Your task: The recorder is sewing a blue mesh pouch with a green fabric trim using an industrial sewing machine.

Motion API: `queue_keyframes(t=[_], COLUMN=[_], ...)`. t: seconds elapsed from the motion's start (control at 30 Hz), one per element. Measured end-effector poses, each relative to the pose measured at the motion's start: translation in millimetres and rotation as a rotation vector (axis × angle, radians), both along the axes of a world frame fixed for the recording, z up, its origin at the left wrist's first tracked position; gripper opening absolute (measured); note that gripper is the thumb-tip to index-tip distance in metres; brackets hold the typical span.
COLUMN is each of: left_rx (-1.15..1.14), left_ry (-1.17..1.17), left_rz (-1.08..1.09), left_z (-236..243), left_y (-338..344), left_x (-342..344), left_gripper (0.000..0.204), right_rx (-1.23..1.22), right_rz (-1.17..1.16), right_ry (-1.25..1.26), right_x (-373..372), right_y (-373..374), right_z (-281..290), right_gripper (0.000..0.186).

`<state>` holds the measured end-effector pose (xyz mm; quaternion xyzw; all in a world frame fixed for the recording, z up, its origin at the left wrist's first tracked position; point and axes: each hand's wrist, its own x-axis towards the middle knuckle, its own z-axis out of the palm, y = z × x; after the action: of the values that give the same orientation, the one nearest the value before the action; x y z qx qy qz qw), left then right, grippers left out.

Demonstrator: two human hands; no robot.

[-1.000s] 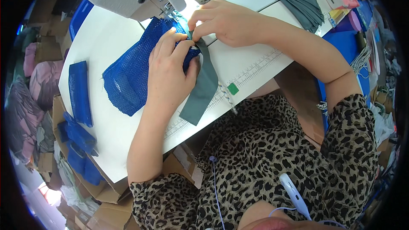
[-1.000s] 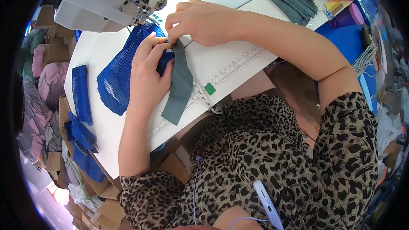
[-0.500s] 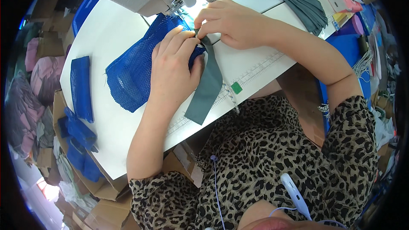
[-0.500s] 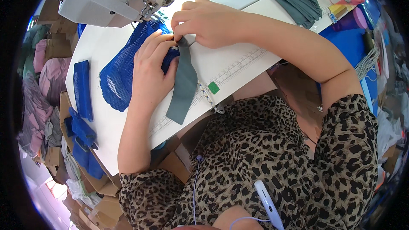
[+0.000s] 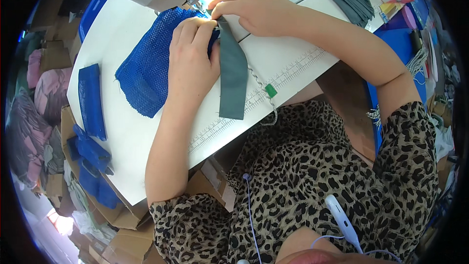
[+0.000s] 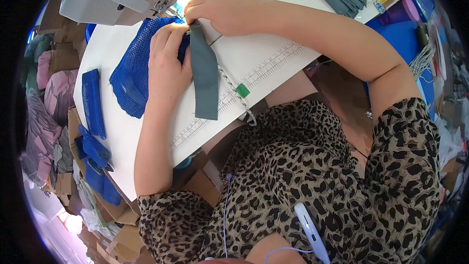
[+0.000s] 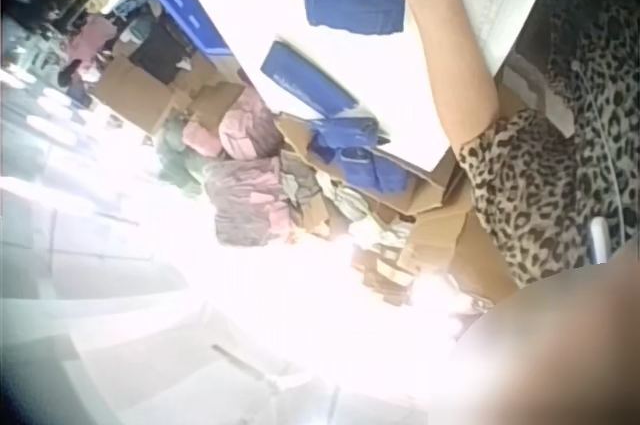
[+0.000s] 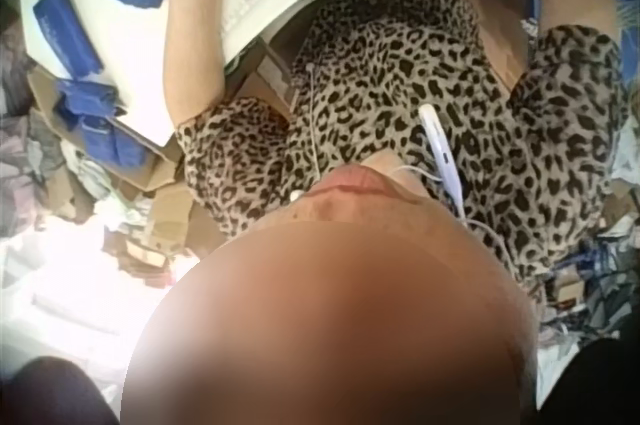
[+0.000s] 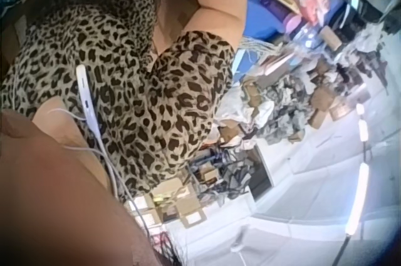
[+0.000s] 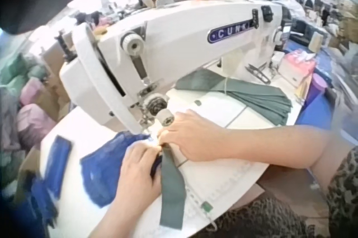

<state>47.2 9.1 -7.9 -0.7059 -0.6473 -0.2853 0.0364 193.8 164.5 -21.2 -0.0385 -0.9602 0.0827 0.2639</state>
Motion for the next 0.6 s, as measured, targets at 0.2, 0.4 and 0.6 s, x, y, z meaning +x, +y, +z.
queue_keyframes(t=[0.2,0.4,0.6], left_rx=[0.087,-0.142,-0.346], left_ry=[0.028,0.017,-0.207], left_rz=[0.128,0.400,0.346], left_z=[13.3,16.9,21.7], left_y=[-11.1,-19.2,-15.9], left_x=[2.9,-5.8,-11.2], left_gripper=[0.045,0.057,0.027], right_rx=[-0.014,-0.145,-0.207], right_rz=[-0.036,0.168,0.156], right_ry=[-0.134,0.025,-0.163], right_x=[2.7,1.3,2.8], right_y=[-3.4,-2.1,-8.7], right_z=[10.5,4.7,20.9], right_gripper=[0.042,0.027,0.039])
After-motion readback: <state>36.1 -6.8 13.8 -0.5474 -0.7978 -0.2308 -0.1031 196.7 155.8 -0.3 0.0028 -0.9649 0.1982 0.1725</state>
